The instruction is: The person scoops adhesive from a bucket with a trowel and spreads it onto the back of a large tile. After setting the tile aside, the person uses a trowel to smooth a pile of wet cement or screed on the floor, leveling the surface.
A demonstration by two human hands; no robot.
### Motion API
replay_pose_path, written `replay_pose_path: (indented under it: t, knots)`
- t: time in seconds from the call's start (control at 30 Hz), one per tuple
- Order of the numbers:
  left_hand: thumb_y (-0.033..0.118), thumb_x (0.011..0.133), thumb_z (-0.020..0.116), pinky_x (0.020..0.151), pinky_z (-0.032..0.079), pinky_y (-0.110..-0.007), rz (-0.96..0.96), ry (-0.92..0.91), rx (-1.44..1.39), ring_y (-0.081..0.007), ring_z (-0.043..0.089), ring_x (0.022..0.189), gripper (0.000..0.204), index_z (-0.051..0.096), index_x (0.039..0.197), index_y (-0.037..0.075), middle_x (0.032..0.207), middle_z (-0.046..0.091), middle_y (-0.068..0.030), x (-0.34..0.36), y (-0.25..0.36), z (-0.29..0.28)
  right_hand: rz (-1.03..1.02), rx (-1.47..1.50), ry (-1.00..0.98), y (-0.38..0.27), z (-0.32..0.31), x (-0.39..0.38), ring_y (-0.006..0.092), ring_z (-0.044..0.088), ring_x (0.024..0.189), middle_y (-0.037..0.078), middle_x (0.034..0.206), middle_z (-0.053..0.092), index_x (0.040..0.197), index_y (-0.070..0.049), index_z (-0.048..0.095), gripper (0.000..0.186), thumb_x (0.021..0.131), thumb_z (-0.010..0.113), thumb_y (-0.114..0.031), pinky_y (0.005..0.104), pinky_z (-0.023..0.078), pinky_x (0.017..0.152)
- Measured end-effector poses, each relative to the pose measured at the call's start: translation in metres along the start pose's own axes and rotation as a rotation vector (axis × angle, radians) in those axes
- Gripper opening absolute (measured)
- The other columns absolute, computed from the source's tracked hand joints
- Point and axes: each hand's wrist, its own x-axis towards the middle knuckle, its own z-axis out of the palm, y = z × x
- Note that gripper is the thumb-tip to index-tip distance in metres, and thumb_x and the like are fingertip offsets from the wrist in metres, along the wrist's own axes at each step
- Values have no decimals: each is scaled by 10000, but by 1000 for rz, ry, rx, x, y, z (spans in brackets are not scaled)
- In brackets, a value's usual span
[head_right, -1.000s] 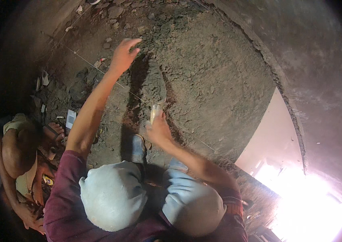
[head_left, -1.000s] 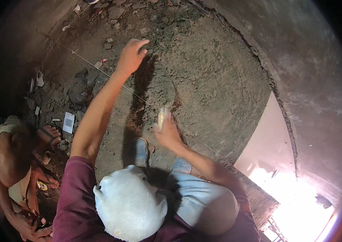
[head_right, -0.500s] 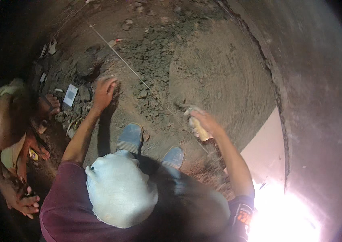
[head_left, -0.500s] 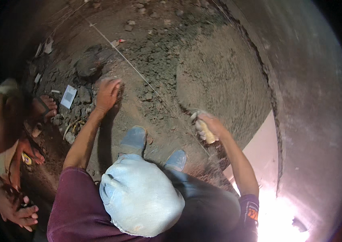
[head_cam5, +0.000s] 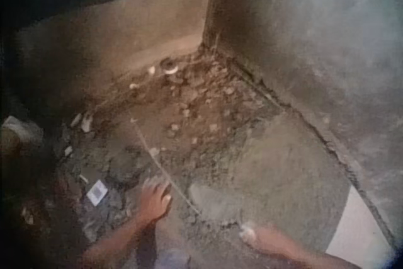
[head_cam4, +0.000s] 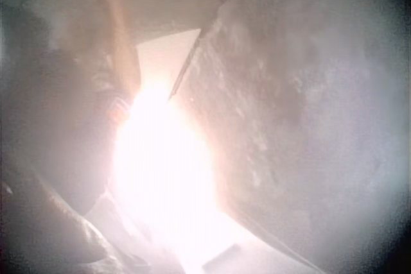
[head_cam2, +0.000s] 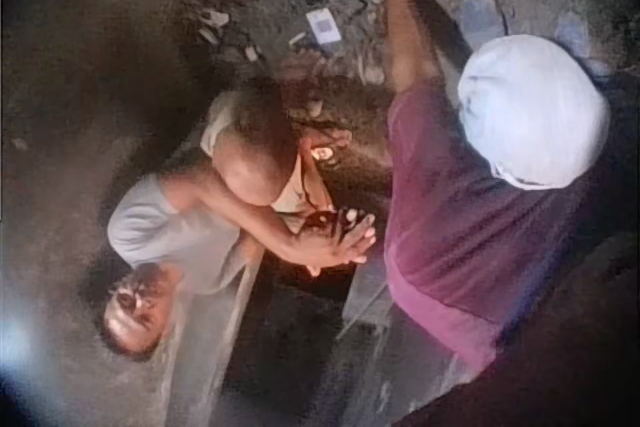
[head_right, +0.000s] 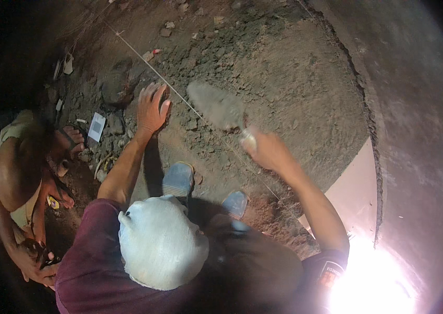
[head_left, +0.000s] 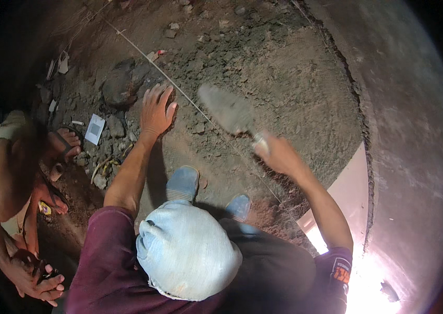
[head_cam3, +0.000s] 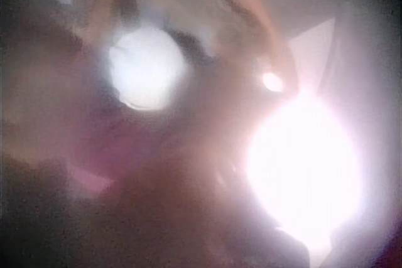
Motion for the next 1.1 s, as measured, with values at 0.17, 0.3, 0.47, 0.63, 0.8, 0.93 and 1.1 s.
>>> replay_pose_path:
  t: [0.17, 0.3, 0.47, 0.63, 0.8, 0.93, 1.1]
  knots:
    - [370, 972, 544, 1182, 242, -523, -21, -11, 19, -340, 369, 1375, 492, 468, 1409, 156, 1433, 456, -124, 3, 2, -2, -8, -235, 1, -7, -11, 9, 473, 657, 821, 264, 845, 669, 1192, -100, 533, 370, 968, 546, -394, 558, 520, 726]
    - [362, 970, 553, 1172, 251, -520, -14, -6, 15, -342, 372, 1375, 493, 467, 1409, 155, 1432, 458, -128, 0, 3, -2, 46, -302, 77, 26, -47, 30, 461, 664, 870, 245, 893, 687, 1203, -115, 539, 391, 981, 509, -435, 571, 518, 761]
    - [339, 964, 571, 1160, 264, -529, -11, -9, 20, -338, 376, 1375, 495, 468, 1406, 143, 1425, 459, -130, 2, 5, -4, 122, -372, 122, 64, -95, 55, 445, 658, 921, 238, 952, 689, 1219, -125, 554, 373, 967, 553, -400, 550, 512, 780]
    - [320, 969, 563, 1156, 256, -553, -33, -60, 77, -340, 361, 1387, 480, 471, 1404, 141, 1419, 454, -130, 5, 8, -4, 225, -373, 236, 98, -130, 71, 423, 651, 978, 222, 1014, 688, 1192, -112, 602, 373, 945, 592, -391, 530, 514, 806]
    - [321, 989, 520, 1159, 250, -551, 13, -82, 96, -355, 350, 1388, 472, 461, 1417, 132, 1433, 431, -137, 6, 7, -3, 316, -363, 233, 134, -158, 97, 402, 654, 1006, 202, 1042, 693, 1191, -112, 621, 381, 934, 606, -392, 511, 517, 859]
    - [331, 978, 531, 1163, 244, -554, 17, -91, 90, -358, 340, 1390, 491, 451, 1418, 128, 1425, 423, -137, 7, 6, -2, 421, -287, 317, 168, -180, 118, 407, 649, 1034, 220, 1090, 683, 1200, -106, 634, 391, 935, 603, -392, 496, 514, 899]
    - [318, 924, 602, 1165, 234, -563, -41, -154, 128, -365, 327, 1395, 552, 447, 1421, 133, 1441, 400, -158, 8, 7, -3, 634, -241, 418, 199, -215, 136, 430, 628, 1090, 262, 1192, 643, 1248, -66, 622, 440, 937, 582, -375, 486, 500, 935]
